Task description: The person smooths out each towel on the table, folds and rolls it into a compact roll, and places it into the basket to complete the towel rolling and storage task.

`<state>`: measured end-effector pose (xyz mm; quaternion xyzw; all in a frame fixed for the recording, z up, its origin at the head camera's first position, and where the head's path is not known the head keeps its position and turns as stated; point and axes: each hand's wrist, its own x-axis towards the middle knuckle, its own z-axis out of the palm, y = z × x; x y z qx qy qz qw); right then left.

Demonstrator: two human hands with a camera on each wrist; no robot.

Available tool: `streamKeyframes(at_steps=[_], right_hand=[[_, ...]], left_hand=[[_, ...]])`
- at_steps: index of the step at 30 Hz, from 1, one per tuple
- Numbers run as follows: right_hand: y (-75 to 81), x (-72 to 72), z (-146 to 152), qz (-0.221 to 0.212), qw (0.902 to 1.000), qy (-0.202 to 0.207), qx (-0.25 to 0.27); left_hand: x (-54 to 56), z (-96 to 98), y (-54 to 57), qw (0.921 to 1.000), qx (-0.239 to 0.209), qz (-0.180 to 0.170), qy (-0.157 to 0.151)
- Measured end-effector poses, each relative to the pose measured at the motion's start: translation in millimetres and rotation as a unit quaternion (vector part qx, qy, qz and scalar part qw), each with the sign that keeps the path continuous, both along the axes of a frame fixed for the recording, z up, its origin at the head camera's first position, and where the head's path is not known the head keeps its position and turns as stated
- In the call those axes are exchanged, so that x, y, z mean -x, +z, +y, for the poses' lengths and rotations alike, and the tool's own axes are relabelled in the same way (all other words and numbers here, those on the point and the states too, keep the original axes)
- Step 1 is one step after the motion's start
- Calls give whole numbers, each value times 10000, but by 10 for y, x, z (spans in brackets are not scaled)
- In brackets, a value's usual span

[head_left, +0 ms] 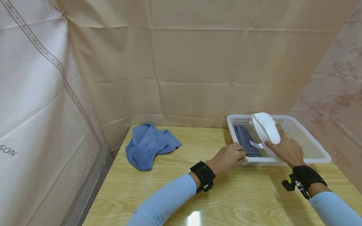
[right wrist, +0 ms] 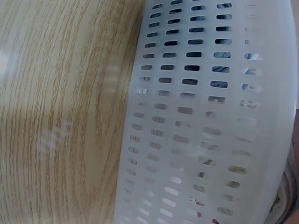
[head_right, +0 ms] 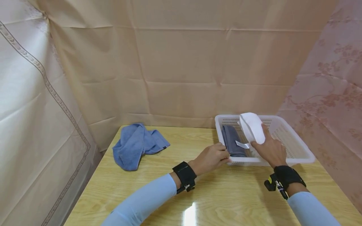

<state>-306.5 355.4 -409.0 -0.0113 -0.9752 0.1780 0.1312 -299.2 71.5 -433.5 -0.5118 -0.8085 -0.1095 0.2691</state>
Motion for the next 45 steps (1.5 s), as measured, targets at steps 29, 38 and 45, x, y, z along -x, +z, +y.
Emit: streamKeyframes(at_steps=[29, 38, 45], right_hand=[[-46, 33, 18, -286, 9996, -52, -68], [-59, 38, -8, -464, 9989, -46, -113], [-66, 62, -9, -693, 9974, -87, -149]], left_hand=[[4, 2, -5, 9998, 95, 131, 79], [-1, 2, -9, 9999, 68, 72, 55], [-2, 3, -12, 10000, 35, 44, 20]])
